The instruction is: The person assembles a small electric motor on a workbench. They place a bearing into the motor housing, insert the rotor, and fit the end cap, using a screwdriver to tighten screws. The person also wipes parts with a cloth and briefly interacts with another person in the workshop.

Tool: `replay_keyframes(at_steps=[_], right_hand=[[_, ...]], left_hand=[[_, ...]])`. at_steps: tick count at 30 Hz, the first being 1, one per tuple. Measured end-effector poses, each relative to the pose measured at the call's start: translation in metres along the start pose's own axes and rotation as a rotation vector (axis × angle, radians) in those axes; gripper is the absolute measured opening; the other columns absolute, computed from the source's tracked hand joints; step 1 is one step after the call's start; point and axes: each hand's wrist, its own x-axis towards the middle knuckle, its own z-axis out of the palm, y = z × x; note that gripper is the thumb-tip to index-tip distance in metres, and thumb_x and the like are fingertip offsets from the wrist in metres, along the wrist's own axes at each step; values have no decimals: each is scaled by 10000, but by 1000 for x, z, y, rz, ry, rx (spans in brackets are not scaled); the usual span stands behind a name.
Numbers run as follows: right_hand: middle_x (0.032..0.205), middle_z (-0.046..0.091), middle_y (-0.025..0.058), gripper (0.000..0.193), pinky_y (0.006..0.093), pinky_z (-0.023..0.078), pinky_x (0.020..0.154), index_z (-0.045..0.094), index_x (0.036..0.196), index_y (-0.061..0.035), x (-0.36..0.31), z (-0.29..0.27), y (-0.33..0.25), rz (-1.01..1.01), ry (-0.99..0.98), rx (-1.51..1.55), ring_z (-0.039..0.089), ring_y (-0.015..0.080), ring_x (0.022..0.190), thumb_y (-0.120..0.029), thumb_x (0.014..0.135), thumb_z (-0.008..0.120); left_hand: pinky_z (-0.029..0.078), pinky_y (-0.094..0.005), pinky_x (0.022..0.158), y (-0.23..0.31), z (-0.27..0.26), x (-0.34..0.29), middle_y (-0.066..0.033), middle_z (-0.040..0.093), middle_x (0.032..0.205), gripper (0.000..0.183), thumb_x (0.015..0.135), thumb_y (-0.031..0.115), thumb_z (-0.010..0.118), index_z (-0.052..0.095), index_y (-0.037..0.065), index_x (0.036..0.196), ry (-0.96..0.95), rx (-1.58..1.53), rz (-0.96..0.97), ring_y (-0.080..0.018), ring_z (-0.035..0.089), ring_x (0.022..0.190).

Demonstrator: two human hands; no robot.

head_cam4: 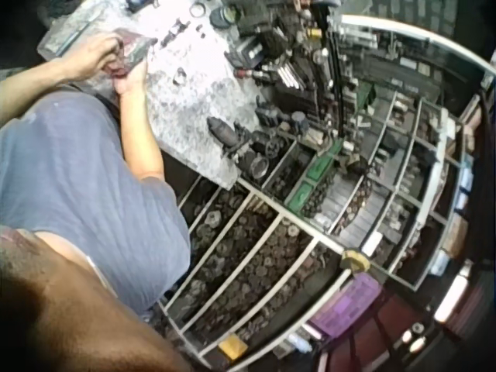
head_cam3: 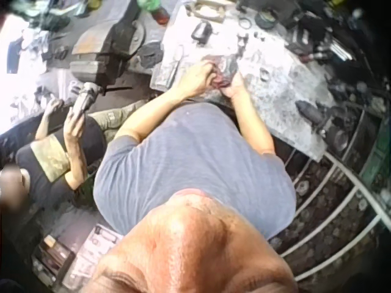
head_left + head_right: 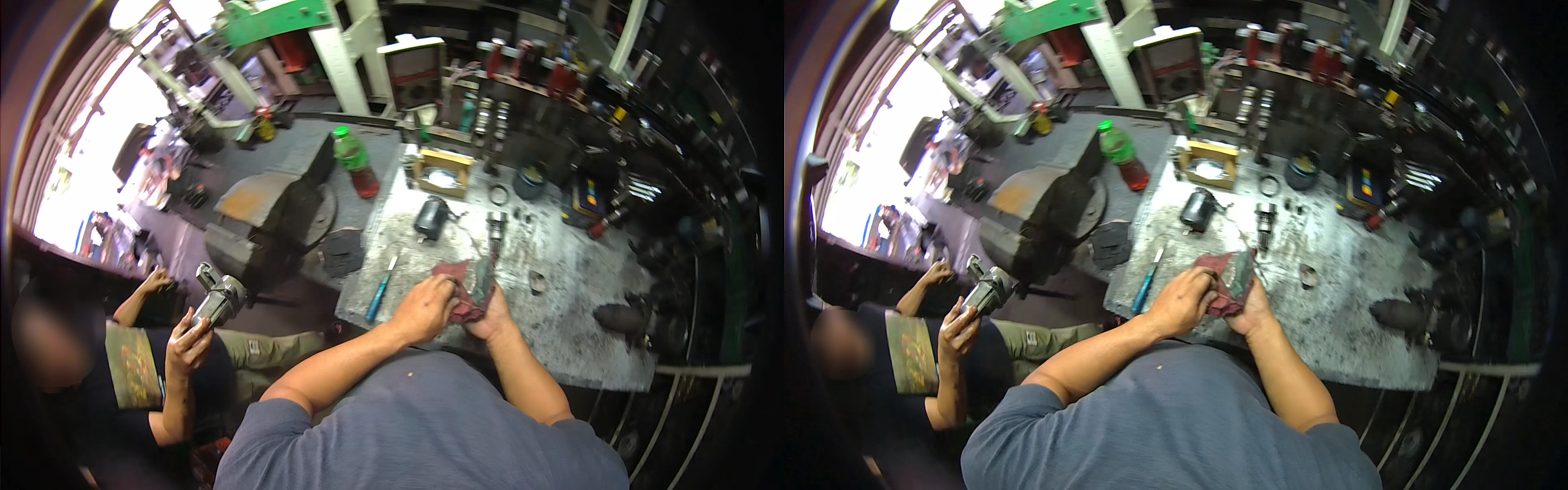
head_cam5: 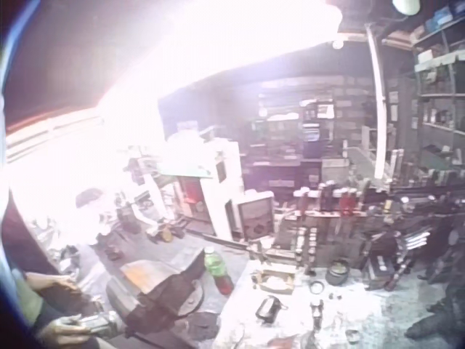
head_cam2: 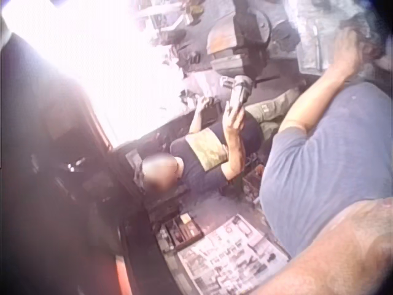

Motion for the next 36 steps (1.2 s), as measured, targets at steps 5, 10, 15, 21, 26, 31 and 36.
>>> replay_keyframes(at_steps=[5, 10, 15, 21, 26, 31, 36], right_hand=[[1380, 737, 111, 530, 514, 561, 1134, 678, 1414, -95, -47, -30, -21, -63, 206, -81, 710, 301, 1270, -494, 1083, 569], [1495, 661, 70, 786, 560, 562, 1152, 569, 1567, -200, -113, -68, -51, -225, 111, -73, 663, 323, 1351, -549, 895, 777], [1466, 682, 97, 759, 522, 553, 1149, 584, 1537, -99, -173, -120, -101, -433, 352, -217, 661, 323, 1346, -590, 980, 739], [1516, 625, 240, 778, 490, 488, 1171, 473, 1609, 6, -205, -135, -160, -539, 1021, -1659, 632, 420, 1360, -308, 985, 814], [1546, 563, 332, 903, 528, 486, 1174, 413, 1656, -26, -192, -115, -148, -446, 1134, -1918, 580, 509, 1405, -214, 903, 875], [1603, 508, 350, 896, 504, 451, 1228, 456, 1648, -62, -168, -96, -118, -329, 838, -1958, 513, 514, 1482, -188, 881, 900], [1559, 549, 319, 775, 504, 478, 1195, 557, 1560, -25, -164, -77, -102, -402, 645, -1938, 566, 495, 1426, -157, 872, 890]], left_hand=[[519, -497, 1094, -14, 1, -6, -180, 672, 1421, 262, 1001, 255, 775, 667, 46, 1116, -230, -171, 86, -415, 648, 1288], [531, -516, 1097, -99, -10, -22, -250, 550, 1574, 427, 1006, 256, 747, 662, 1, 1337, 130, 357, -502, -472, 619, 1323], [496, -538, 1179, -131, 25, -34, -282, 486, 1635, 457, 1016, 216, 709, 654, 5, 1418, 174, 495, -588, -487, 553, 1438], [495, -538, 1171, -100, 46, -37, -286, 547, 1570, 400, 977, 158, 739, 697, 19, 1350, 175, 326, -309, -484, 578, 1390], [474, -534, 1188, -130, 29, 16, -336, 530, 1569, 305, 1000, 131, 666, 745, -21, 1253, 177, 661, -622, -565, 568, 1359], [528, -516, 1086, -176, -1, 85, -218, 677, 1501, 345, 996, 161, 697, 800, 55, 1307, -253, 790, -955, -406, 626, 1409], [538, -619, 1078, -222, -3, 100, -184, 682, 1523, 468, 963, 191, 785, 751, 33, 1403, -459, 698, -1095, -399, 634, 1426]])
